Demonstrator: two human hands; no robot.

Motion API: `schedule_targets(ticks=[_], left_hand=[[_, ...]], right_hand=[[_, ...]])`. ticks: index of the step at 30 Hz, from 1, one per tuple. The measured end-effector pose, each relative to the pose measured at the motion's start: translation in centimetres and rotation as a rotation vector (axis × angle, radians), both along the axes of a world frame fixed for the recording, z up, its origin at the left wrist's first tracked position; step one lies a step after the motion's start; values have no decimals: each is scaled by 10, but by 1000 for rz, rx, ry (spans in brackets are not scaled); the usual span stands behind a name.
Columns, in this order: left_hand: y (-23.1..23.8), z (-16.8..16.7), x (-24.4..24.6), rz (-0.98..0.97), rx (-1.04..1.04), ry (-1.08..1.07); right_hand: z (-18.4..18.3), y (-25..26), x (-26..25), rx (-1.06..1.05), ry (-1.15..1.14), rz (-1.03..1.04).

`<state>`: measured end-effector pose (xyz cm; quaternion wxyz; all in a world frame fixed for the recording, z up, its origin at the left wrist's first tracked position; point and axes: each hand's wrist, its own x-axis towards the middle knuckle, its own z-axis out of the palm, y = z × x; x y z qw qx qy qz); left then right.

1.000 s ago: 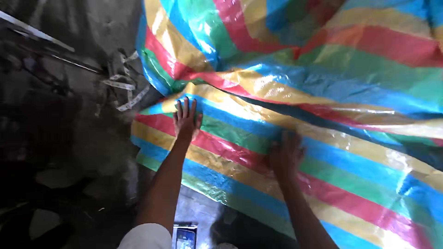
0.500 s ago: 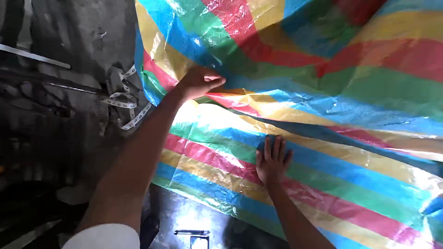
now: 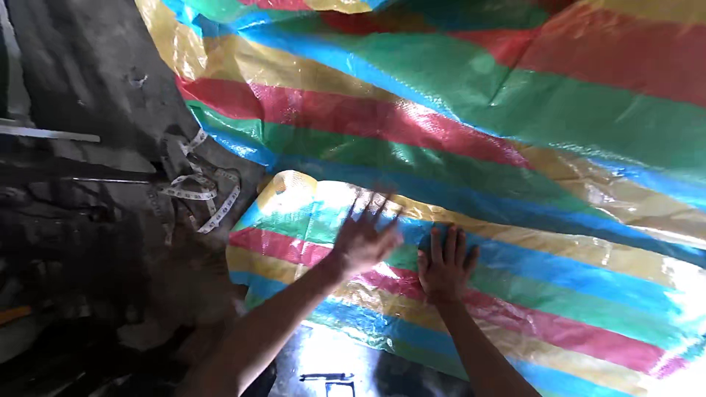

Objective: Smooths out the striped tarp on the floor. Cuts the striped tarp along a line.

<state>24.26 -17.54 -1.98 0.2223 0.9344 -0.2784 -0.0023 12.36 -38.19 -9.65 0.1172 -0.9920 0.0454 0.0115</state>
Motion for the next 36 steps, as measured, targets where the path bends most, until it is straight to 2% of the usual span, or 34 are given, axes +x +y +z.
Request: schedule_targets(ticks=[1, 2, 3, 5, 8, 10, 13, 14, 15, 17, 19, 20, 22, 25, 27, 28, 30, 32, 34, 36], left_hand=[[6, -17, -20, -149, 103, 83], [21, -34, -23, -186, 140, 119], [43, -49, -14, -122, 128, 100], [93, -63, 21, 150, 94, 64], [131, -48, 56, 542, 337, 125], [112, -39, 51, 544, 307, 55], [44, -38, 21, 214, 96, -55], [26, -39, 19, 168, 131, -33], [14, -39, 24, 227, 173, 3], [11, -30, 48, 565, 266, 198], [21, -20, 78, 892, 249, 362], [25, -17, 91, 994, 248, 385], [28, -11, 121, 1072, 309, 402], [19, -7, 152, 1060, 342, 422], [12, -9, 136, 1026, 235, 352], [6, -10, 114, 965, 178, 247], [-9, -23, 52, 708, 108, -13], [-13, -50, -3, 376, 76, -56], [4, -73, -19, 163, 136, 8], [33, -75, 3, 171, 148, 29]], right_hand=[[1, 1, 0, 4, 1, 3], [1, 2, -1, 5, 0, 3], [1, 2, -1, 7, -5, 0], [0, 1, 0, 9, -5, -5], [-3, 2, -3, 21, 24, -3], [-5, 3, -3, 13, 5, -10], [-7, 2, -5, 16, 2, -14], [-5, 2, -5, 15, 33, -9], [-2, 2, -3, 19, 70, -3], [2, 2, -1, 31, 90, 2], [1, 1, -2, 34, 58, 4], [0, 1, -3, 35, 44, 7], [-2, 3, -4, 41, 50, 4], [-6, 0, -5, 30, 49, -6], [-6, -1, -6, 32, 60, -8], [-6, 0, -6, 30, 61, -5], [-4, 2, -5, 29, 73, 1], [-4, 1, -4, 26, 83, -3], [-3, 1, -5, 31, 99, -4], [-3, 0, -4, 33, 109, -5]])
